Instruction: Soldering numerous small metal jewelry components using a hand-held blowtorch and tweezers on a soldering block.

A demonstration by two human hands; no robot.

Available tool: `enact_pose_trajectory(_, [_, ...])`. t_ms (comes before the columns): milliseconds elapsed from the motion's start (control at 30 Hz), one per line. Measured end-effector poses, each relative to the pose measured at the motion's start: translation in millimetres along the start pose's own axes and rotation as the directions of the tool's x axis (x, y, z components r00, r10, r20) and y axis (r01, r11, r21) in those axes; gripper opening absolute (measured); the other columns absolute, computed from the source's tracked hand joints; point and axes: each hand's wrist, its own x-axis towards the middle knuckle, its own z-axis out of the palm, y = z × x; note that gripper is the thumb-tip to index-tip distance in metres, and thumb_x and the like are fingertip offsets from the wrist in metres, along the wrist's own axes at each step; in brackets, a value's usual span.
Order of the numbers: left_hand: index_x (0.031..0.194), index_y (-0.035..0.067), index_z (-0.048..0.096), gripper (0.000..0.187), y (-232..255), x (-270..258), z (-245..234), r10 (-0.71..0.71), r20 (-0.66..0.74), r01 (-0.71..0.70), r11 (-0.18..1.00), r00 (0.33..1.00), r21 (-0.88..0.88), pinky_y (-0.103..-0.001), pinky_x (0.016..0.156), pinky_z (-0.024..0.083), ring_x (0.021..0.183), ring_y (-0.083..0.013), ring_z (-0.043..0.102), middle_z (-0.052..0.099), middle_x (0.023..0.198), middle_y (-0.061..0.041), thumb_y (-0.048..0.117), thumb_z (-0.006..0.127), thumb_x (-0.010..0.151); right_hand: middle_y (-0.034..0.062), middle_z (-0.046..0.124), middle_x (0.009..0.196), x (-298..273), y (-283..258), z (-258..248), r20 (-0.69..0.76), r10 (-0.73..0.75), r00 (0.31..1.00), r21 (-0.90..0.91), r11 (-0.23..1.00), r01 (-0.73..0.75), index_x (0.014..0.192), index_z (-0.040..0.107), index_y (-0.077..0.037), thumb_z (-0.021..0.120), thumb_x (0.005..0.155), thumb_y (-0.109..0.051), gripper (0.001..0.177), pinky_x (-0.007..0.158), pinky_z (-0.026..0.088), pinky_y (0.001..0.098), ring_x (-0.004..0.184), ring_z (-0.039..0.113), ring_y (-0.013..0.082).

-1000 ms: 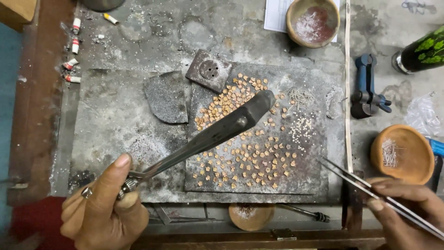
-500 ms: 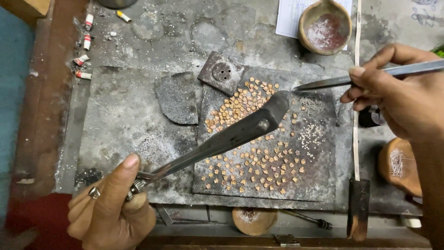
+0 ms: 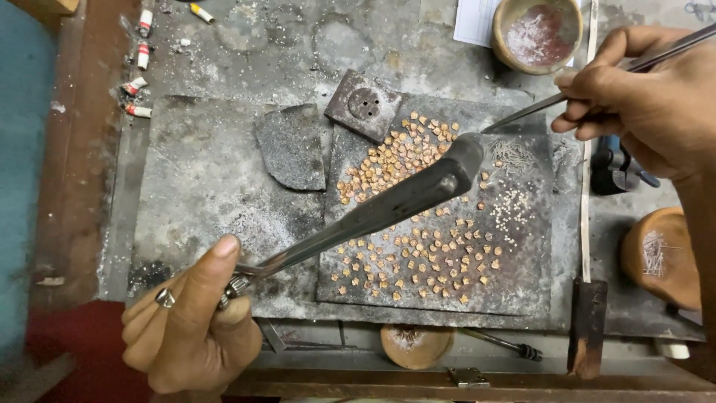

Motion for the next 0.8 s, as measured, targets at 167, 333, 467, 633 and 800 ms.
enact_pose_trajectory(167, [0.111,-0.013,0.071,0.042,-3.8,-0.6,3.4,0.054,-0.028,-0.054,0.998,0.998,0.01,-0.031,0.05,0.046,0.06,-0.0227,0.07,0.076,0.081,-0.021,0.023,0.05,0.106,0.0135,0.064,0.078,-15.4,12.8,-0.2,-0.039,-0.031,0.999,0.046,0.998,0.033,0.092,0.054,-0.007,0.077,0.108,-0.004,0.028,0.054,0.06,0.0176,0.075,0.077,0.0197])
enact_pose_trajectory(333, [0.112,-0.012,0.072,0.042,-3.8,-1.8,4.6,0.076,-0.03,-0.075,0.997,0.997,0.023,-0.029,0.051,0.043,0.062,-0.0224,0.072,0.078,0.087,-0.02,0.024,0.051,0.106,0.0133,0.066,0.08,-49.8,20.8,3.4,-0.074,-0.136,0.988,0.207,0.967,0.149,0.103,0.052,-0.008,0.066,0.111,0.006,0.021,0.062,0.065,0.0176,0.081,0.079,0.0203])
enact_pose_trajectory(467, [0.109,-0.011,0.073,0.042,-0.8,2.0,4.4,0.093,-0.016,-0.092,0.995,0.996,0.029,-0.033,0.057,0.051,0.071,-0.0264,0.077,0.079,0.09,-0.022,0.024,0.05,0.105,0.0103,0.064,0.081,-61.4,31.5,-0.7,-0.111,-0.161,0.981,0.166,0.97,0.178,0.101,0.049,-0.012,0.067,0.112,-0.001,0.023,0.06,0.062,0.0222,0.079,0.077,0.0206])
enact_pose_trajectory(633, [0.112,-0.01,0.072,0.042,0.6,1.5,2.4,0.091,0.005,-0.092,0.996,0.996,0.024,-0.032,0.056,0.049,0.07,-0.0255,0.076,0.079,0.09,-0.021,0.024,0.05,0.106,0.0106,0.068,0.079,-38.6,23.3,-0.1,-0.105,-0.043,0.994,0.192,0.979,0.063,0.095,0.053,-0.01,0.067,0.115,-0.005,0.025,0.051,0.059,0.0134,0.074,0.077,0.017])
enact_pose_trajectory(800, [0.114,-0.01,0.07,0.039,-0.2,1.2,0.3,0.08,0.008,-0.08,0.997,0.997,-0.006,-0.032,0.057,0.053,0.073,-0.0268,0.078,0.078,0.093,-0.023,0.023,0.05,0.106,0.0101,0.065,0.073,-12.0,1.6,3.7,-0.024,0.045,0.999,0.158,0.987,-0.04,0.091,0.054,-0.013,0.07,0.112,-0.007,0.027,0.049,0.059,0.0175,0.069,0.076,0.0187])
